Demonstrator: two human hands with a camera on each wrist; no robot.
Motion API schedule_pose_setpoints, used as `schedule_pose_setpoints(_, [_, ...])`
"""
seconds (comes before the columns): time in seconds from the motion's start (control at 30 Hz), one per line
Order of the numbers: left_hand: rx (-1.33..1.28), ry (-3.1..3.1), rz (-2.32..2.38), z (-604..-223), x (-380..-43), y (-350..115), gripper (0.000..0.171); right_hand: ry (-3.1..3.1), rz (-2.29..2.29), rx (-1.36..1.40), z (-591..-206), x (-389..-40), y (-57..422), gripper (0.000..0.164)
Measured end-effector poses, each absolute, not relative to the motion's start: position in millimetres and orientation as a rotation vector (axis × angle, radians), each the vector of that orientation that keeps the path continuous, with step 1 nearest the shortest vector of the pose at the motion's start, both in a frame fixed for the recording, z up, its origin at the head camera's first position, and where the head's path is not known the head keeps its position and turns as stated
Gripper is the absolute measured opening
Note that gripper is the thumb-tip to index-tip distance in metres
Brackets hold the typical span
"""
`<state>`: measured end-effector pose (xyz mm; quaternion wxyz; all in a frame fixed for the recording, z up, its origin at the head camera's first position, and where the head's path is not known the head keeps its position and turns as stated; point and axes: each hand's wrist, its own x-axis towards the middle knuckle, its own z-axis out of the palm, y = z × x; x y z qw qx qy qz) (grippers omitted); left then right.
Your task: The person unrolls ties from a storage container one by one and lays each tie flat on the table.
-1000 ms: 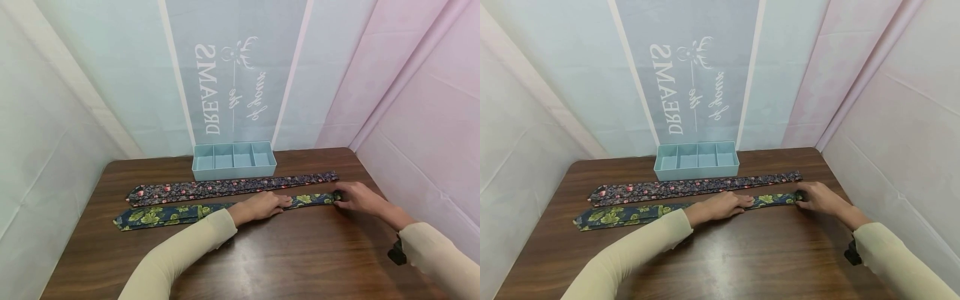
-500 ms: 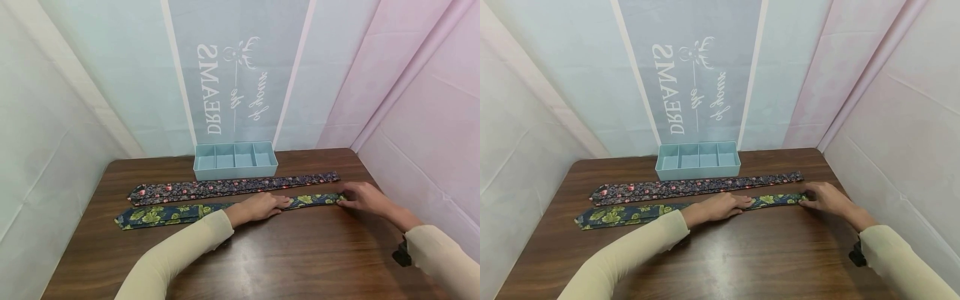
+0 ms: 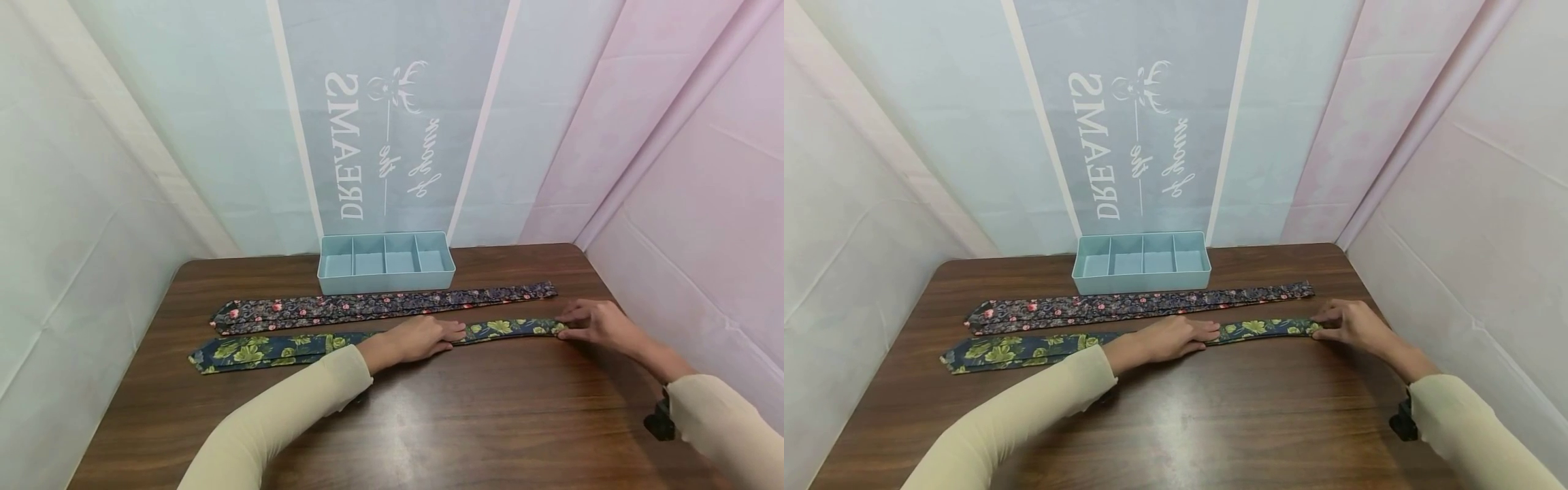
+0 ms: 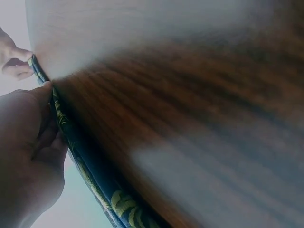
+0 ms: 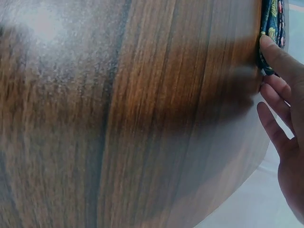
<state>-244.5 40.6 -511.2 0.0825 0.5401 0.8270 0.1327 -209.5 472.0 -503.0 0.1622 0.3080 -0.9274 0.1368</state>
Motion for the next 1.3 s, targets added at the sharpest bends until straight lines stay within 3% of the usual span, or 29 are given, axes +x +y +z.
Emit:
schedule_pose_setpoints(0.67, [1.601, 2.441, 0.552, -507, -242, 27, 0.047, -2.775, 0.429, 0.744, -491, -215, 464, 0.028])
schedule_pose_setpoints(1.03, [1.554, 2.601, 0.665, -480, -244, -21, 0.052, -2.770, 0.314, 0.828, -464, -246, 430, 0.033])
schedule_pose_setpoints(1.3, [1.459, 2.814, 0.679, -461, -255, -67, 0.060, -2.903, 0.271, 0.731, -448, -266, 407, 0.050])
